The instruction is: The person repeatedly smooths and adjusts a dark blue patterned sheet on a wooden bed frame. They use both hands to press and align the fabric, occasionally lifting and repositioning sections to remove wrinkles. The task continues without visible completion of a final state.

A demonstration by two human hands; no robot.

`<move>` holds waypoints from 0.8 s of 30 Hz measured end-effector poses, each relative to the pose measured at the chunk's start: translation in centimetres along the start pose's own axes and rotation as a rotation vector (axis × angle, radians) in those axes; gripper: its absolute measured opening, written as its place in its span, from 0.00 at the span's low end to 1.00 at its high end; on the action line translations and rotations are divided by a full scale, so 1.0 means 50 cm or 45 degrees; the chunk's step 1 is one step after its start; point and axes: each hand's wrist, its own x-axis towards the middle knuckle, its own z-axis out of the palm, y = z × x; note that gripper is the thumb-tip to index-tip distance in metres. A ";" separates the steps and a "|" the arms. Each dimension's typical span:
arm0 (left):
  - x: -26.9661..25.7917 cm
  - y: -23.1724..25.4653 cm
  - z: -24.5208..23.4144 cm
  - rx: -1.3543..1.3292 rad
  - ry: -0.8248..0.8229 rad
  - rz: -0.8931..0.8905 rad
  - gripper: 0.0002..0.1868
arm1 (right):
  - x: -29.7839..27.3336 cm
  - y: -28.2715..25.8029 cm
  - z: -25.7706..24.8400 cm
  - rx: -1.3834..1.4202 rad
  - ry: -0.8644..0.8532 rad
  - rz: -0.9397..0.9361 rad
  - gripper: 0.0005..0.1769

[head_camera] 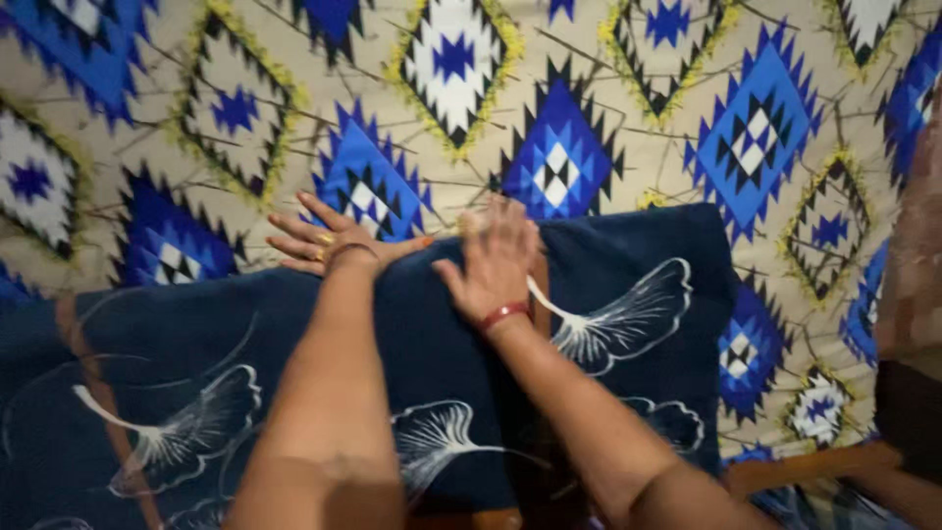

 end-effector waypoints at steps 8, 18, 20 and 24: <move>0.039 -0.011 0.049 0.013 0.043 -0.029 0.97 | 0.170 0.278 -0.067 -0.045 -0.240 -0.572 0.41; 0.073 -0.009 0.068 0.017 0.063 -0.034 0.98 | -0.018 0.918 -0.274 -0.226 0.247 1.235 0.46; 0.068 -0.021 0.073 0.021 0.063 -0.041 0.98 | -0.061 0.874 -0.261 -0.346 0.399 1.214 0.45; 0.069 -0.013 0.066 0.030 0.107 -0.045 0.98 | -0.140 0.705 -0.143 -0.809 -0.072 -0.053 0.26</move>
